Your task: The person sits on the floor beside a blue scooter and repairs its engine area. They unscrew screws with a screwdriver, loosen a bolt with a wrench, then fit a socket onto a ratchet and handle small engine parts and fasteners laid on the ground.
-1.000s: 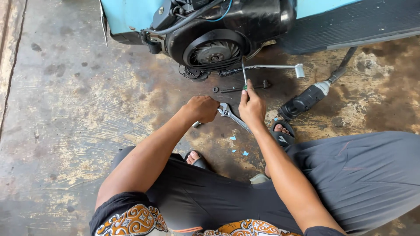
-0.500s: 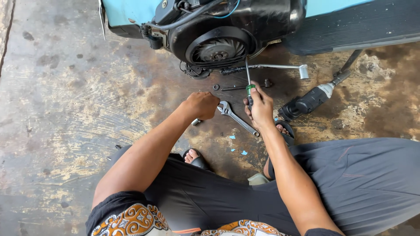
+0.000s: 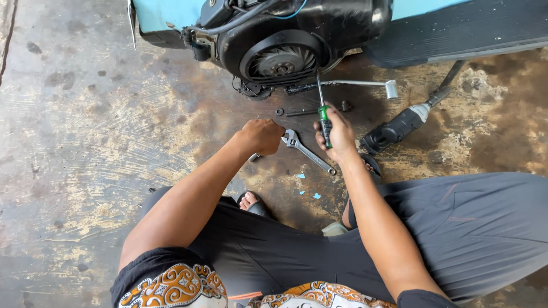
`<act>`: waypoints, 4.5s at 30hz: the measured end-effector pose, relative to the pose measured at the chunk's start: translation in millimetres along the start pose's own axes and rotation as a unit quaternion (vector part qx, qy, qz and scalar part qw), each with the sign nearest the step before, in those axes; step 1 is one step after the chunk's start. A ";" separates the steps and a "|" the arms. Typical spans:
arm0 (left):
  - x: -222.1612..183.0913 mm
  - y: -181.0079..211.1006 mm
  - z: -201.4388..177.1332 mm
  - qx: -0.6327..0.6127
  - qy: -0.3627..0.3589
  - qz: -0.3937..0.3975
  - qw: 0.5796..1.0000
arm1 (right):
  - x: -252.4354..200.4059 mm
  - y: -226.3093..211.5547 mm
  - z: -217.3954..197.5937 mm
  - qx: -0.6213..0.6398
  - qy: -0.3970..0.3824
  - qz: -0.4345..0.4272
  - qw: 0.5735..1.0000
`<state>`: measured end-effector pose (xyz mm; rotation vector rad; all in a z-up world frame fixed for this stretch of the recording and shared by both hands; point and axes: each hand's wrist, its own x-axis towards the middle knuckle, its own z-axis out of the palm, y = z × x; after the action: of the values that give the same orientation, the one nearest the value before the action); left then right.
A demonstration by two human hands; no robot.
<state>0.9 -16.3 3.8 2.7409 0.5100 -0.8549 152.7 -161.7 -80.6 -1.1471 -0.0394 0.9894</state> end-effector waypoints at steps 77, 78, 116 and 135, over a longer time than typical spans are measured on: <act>-22.9 -23.6 15.8 0.015 0.048 -0.054 0.997 | 13.4 197.9 -85.6 -0.684 -0.093 -0.214 0.691; -27.8 -21.5 15.9 0.006 0.042 -0.052 0.998 | 15.7 211.7 -95.1 -0.711 -0.143 -0.186 0.662; -6.3 -75.1 -8.9 -0.049 0.236 -0.116 0.964 | 42.7 96.8 -1.7 -0.416 0.031 -0.402 0.815; 14.8 -69.0 -2.4 -0.385 0.530 -0.201 0.729 | 38.1 -6.8 24.0 -0.238 0.114 -0.462 0.847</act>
<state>-13.4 51.3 -10.5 2.0174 1.2956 0.8708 167.8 -118.8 -81.2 -1.4613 -0.6228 -0.0435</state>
